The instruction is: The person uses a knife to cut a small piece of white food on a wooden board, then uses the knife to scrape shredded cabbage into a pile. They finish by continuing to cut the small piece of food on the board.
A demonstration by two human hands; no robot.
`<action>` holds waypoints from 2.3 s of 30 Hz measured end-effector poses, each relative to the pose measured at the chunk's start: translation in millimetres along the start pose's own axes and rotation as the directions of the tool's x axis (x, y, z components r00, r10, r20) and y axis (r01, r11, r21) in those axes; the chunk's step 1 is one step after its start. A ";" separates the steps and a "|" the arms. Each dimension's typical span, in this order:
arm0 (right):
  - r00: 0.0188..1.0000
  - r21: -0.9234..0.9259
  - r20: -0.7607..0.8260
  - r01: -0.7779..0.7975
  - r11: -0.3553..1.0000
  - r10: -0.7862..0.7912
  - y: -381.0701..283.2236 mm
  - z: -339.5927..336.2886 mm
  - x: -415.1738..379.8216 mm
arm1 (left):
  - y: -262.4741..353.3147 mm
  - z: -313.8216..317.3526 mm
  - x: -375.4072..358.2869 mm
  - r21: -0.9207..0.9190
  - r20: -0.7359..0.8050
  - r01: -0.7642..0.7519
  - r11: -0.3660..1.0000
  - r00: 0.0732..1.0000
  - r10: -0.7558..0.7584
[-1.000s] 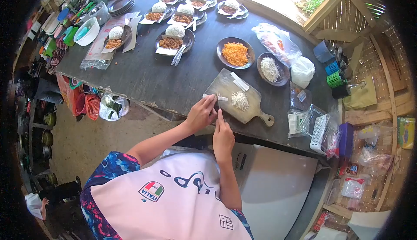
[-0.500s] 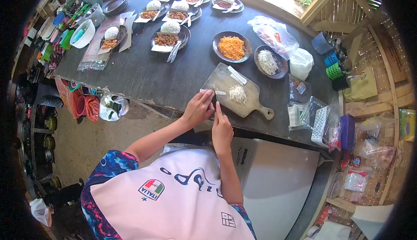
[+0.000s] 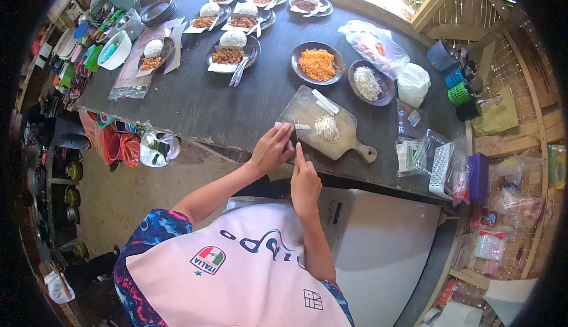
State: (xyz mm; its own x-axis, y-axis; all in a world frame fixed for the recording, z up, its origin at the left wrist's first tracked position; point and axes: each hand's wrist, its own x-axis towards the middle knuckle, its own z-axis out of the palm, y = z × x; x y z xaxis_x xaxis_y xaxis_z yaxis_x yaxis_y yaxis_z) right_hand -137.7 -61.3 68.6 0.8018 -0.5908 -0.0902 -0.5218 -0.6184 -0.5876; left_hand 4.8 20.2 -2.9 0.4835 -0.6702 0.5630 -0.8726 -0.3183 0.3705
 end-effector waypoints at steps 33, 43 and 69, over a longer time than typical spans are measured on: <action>0.996 -0.047 -0.089 0.002 0.999 -0.006 10.8 15.3 -7.4 | 2.9 2.5 1.2 0.010 0.043 0.002 1.000 0.999 -0.002; 0.997 -0.101 -0.073 -0.002 0.995 -0.005 15.4 22.7 -8.2 | 3.1 4.0 1.8 0.007 0.026 0.000 1.000 1.000 0.000; 0.998 -0.042 -0.055 0.004 0.999 -0.006 15.9 17.7 -5.3 | 5.5 4.7 2.7 -0.008 0.009 0.025 1.000 1.000 -0.025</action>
State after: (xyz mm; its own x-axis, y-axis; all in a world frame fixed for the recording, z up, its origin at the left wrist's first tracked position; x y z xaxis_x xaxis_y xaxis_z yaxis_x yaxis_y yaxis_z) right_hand -145.1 -58.8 45.5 0.7877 -0.6146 -0.0428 -0.5309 -0.6419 -0.5533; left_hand 1.0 13.6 -2.8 0.5043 -0.6680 0.5473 -0.8597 -0.3292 0.3905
